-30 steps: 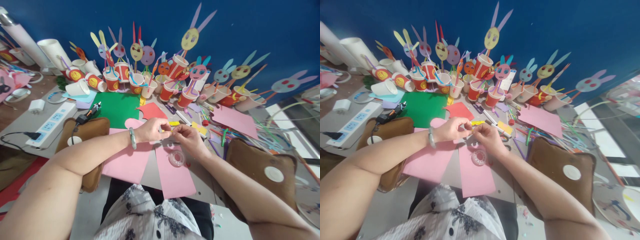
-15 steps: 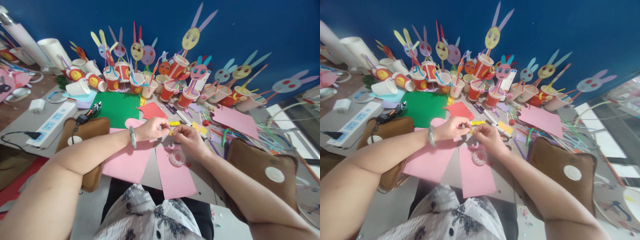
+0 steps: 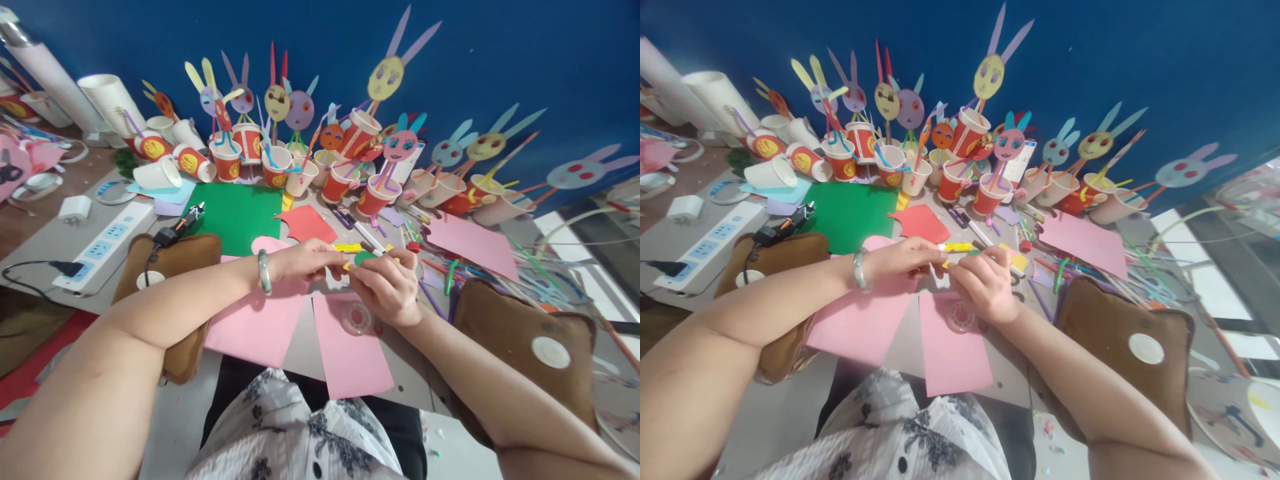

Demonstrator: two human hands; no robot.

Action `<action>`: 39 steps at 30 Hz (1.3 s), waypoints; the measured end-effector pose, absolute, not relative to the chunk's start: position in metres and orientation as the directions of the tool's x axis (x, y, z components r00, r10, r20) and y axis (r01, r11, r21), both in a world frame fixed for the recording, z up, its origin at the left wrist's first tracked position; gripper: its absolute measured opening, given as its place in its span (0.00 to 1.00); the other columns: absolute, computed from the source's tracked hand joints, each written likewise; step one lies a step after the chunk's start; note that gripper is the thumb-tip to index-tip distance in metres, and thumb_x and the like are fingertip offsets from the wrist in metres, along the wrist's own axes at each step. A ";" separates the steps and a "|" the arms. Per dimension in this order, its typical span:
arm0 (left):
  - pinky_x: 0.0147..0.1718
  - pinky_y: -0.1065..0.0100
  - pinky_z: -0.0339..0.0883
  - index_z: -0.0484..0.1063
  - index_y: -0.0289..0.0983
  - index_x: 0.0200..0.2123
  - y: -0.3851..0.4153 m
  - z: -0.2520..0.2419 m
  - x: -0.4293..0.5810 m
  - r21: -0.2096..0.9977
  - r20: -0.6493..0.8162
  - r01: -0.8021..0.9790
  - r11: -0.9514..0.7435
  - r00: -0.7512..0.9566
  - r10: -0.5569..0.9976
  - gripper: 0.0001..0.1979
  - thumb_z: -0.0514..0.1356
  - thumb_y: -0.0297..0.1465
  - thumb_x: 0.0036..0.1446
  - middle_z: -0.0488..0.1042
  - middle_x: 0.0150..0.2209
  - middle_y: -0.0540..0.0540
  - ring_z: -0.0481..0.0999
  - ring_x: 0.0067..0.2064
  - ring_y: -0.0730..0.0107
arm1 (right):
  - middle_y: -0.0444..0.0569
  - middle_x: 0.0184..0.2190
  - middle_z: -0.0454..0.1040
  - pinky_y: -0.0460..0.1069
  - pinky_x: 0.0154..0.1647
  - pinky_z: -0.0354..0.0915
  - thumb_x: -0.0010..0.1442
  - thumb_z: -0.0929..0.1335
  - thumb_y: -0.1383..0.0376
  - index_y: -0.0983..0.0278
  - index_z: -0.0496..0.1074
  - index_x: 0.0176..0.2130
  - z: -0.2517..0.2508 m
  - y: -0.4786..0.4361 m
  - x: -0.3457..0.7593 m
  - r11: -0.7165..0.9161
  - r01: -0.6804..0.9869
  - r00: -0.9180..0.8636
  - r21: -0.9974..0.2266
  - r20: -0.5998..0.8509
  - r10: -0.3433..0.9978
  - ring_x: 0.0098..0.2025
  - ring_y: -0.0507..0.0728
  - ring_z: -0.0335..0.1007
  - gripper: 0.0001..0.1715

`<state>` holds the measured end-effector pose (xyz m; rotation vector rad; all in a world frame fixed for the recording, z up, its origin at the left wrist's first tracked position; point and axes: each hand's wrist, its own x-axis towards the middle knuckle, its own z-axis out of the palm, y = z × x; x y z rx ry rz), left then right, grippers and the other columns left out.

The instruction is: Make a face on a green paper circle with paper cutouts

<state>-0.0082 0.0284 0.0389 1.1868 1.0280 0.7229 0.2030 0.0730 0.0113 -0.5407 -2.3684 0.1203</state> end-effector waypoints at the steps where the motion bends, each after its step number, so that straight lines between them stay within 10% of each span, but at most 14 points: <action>1: 0.19 0.73 0.53 0.74 0.32 0.30 0.029 0.039 -0.009 0.964 -0.260 0.064 0.256 0.398 0.880 0.15 0.60 0.39 0.60 0.74 0.29 0.47 0.62 0.20 0.82 | 0.44 0.29 0.78 0.57 0.45 0.59 0.59 0.70 0.67 0.56 0.74 0.32 0.010 0.074 0.205 0.918 0.347 -0.703 -0.194 0.595 0.391 0.29 0.53 0.71 0.05; 8: 0.19 0.75 0.51 0.71 0.33 0.27 0.032 0.031 -0.011 0.981 -0.191 0.034 0.192 0.353 0.916 0.12 0.63 0.36 0.58 0.64 0.19 0.54 0.59 0.19 0.83 | 0.44 0.31 0.78 0.57 0.46 0.61 0.57 0.70 0.67 0.56 0.75 0.36 0.013 0.070 0.200 0.923 0.350 -0.670 -0.159 0.647 0.365 0.31 0.55 0.74 0.06; 18: 0.29 0.73 0.60 0.73 0.31 0.28 0.031 0.034 -0.007 0.994 -0.066 0.106 0.040 0.262 0.963 0.06 0.63 0.28 0.57 0.70 0.24 0.53 0.65 0.25 0.81 | 0.47 0.29 0.77 0.50 0.33 0.69 0.56 0.73 0.56 0.62 0.75 0.32 0.019 0.067 0.187 0.349 0.287 -0.501 -0.892 0.170 0.848 0.31 0.56 0.74 0.12; 39: 0.21 0.77 0.55 0.67 0.34 0.29 0.026 0.038 -0.009 0.995 -0.093 0.049 0.082 0.305 0.948 0.04 0.59 0.27 0.54 0.65 0.22 0.56 0.62 0.22 0.83 | 0.41 0.21 0.68 0.46 0.25 0.60 0.51 0.76 0.55 0.63 0.72 0.27 0.015 0.067 0.187 -0.040 0.068 -0.535 -0.997 -0.070 0.842 0.23 0.48 0.60 0.16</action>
